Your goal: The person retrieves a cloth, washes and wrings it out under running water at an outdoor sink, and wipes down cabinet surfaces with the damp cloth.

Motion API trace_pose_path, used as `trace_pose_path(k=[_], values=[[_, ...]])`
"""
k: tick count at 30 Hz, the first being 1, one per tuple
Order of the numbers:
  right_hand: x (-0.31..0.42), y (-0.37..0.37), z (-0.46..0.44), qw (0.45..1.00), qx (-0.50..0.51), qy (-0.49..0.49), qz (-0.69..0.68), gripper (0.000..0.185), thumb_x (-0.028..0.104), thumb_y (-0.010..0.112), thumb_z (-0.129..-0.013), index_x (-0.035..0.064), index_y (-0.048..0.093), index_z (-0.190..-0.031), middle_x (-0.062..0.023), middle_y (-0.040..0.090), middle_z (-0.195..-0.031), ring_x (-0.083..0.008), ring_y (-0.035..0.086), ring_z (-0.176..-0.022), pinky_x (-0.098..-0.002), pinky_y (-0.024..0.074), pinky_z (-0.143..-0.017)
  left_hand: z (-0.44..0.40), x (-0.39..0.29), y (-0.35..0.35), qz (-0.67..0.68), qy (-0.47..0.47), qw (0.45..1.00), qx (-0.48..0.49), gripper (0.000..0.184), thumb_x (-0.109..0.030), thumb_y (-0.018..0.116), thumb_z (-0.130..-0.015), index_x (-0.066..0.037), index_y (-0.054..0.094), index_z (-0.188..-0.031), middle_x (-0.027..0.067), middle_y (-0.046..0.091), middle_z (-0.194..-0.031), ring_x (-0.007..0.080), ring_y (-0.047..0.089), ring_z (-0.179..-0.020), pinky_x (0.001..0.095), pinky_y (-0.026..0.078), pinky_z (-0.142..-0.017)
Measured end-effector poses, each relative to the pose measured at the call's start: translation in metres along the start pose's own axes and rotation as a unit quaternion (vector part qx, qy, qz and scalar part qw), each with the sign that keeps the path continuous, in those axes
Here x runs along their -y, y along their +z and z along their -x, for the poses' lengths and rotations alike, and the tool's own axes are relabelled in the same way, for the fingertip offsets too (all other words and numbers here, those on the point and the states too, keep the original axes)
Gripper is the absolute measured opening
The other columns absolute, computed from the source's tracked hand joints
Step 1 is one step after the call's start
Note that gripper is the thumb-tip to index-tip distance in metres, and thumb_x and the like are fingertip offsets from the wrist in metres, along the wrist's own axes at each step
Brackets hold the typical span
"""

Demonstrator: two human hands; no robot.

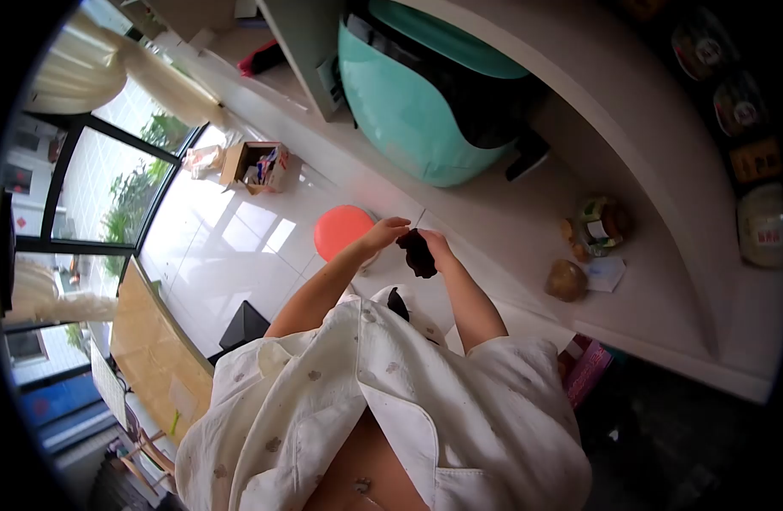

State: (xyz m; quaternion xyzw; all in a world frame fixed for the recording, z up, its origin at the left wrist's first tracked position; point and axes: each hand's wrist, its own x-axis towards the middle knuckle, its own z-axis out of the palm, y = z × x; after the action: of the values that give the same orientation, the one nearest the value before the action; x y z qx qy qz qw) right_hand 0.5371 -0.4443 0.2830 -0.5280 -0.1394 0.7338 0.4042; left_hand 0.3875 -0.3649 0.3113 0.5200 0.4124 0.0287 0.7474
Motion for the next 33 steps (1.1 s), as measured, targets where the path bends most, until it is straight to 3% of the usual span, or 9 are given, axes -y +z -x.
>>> trace_pose_path(k=[1,4,8,12,16,19,24,26,33], values=[[0.001,0.015,-0.005,1.0,0.019,0.013,0.018,0.024,0.023,0.047,-0.081,0.0028,0.053,-0.091,-0.0089,0.058,-0.082,-0.0187,0.057,-0.071,-0.0317,0.0468,-0.064,0.006,0.012,-0.012,0.017,0.002,1.0,-0.024,0.048,-0.023,0.051,-0.079,0.0,0.039,-0.119,0.0137,0.049,-0.11,0.0211,0.045,-0.103,0.0317,0.033,-0.087],[0.001,0.063,-0.022,0.998,0.027,0.01,-0.051,0.026,0.02,0.046,-0.082,0.0022,0.05,-0.101,-0.0085,0.057,-0.089,-0.0179,0.057,-0.08,-0.0304,0.0464,-0.07,0.02,0.061,-0.044,-0.196,0.074,0.934,-0.288,0.055,-0.029,0.059,-0.072,0.004,0.042,-0.113,0.0138,0.051,-0.102,0.0207,0.049,-0.095,0.0301,0.039,-0.081],[-0.008,0.142,-0.043,0.994,0.102,-0.009,-0.049,0.03,0.013,0.048,-0.08,0.0008,0.045,-0.106,-0.0103,0.053,-0.098,-0.0183,0.052,-0.09,-0.0304,0.0428,-0.079,0.096,0.071,-0.074,0.064,0.015,0.954,-0.292,0.06,-0.03,0.06,-0.075,-0.002,0.031,-0.119,0.0119,0.046,-0.111,0.022,0.048,-0.099,0.0361,0.043,-0.078],[-0.021,0.219,-0.065,0.981,0.179,-0.028,0.073,0.026,0.008,0.049,-0.078,-0.0003,0.046,-0.103,-0.0097,0.052,-0.099,-0.0165,0.05,-0.091,-0.028,0.0408,-0.08,0.156,0.105,-0.113,0.263,0.07,0.916,-0.295,0.047,-0.023,0.054,-0.079,-0.006,0.034,-0.118,0.0085,0.048,-0.108,0.0183,0.05,-0.094,0.0335,0.045,-0.076],[-0.034,0.306,-0.076,0.92,0.245,-0.087,0.295,0.021,0.006,0.05,-0.078,-0.0004,0.047,-0.098,-0.0076,0.054,-0.093,-0.0139,0.051,-0.088,-0.026,0.0405,-0.078,0.221,0.122,-0.148,0.348,0.141,0.866,-0.331,0.038,-0.022,0.052,-0.081,-0.005,0.041,-0.113,0.0052,0.051,-0.104,0.0155,0.051,-0.093,0.0325,0.043,-0.078],[-0.052,0.371,-0.092,0.898,0.288,-0.083,0.321,0.02,0.007,0.051,-0.078,0.0007,0.048,-0.096,-0.0068,0.054,-0.089,-0.0131,0.051,-0.085,-0.0249,0.0405,-0.076,0.257,0.152,-0.191,0.336,0.192,0.831,-0.401,0.04,-0.022,0.052,-0.081,-0.005,0.04,-0.114,0.0044,0.051,-0.105,0.0148,0.05,-0.093,0.031,0.041,-0.079],[-0.086,0.473,-0.13,0.809,0.348,-0.203,0.429,0.017,0.007,0.052,-0.077,0.0013,0.048,-0.093,-0.0055,0.054,-0.086,-0.0106,0.05,-0.078,-0.0223,0.04,-0.07,0.329,0.174,-0.262,0.332,0.242,0.76,-0.504,0.038,-0.016,0.054,-0.077,-0.003,0.043,-0.111,0.0048,0.052,-0.102,0.0133,0.047,-0.093,0.0277,0.036,-0.082],[-0.096,0.507,-0.145,0.864,0.362,-0.144,0.318,0.015,0.007,0.051,-0.079,0.0049,0.046,-0.093,-0.0022,0.053,-0.083,-0.0081,0.049,-0.074,-0.0214,0.0396,-0.065,0.354,0.182,-0.286,0.319,0.262,0.689,-0.596,0.034,-0.011,0.057,-0.074,0.0,0.046,-0.104,0.0059,0.053,-0.097,0.0146,0.049,-0.091,0.0269,0.038,-0.081],[-0.097,0.596,-0.162,0.871,0.382,0.017,0.31,0.025,0.014,0.052,-0.079,0.0042,0.042,-0.1,-0.0059,0.054,-0.082,-0.0095,0.05,-0.074,-0.0204,0.0393,-0.064,0.404,0.213,-0.354,0.257,0.265,0.657,-0.657,0.038,-0.012,0.063,-0.07,0.001,0.046,-0.101,0.008,0.054,-0.094,0.0171,0.051,-0.087,0.0282,0.041,-0.078]])
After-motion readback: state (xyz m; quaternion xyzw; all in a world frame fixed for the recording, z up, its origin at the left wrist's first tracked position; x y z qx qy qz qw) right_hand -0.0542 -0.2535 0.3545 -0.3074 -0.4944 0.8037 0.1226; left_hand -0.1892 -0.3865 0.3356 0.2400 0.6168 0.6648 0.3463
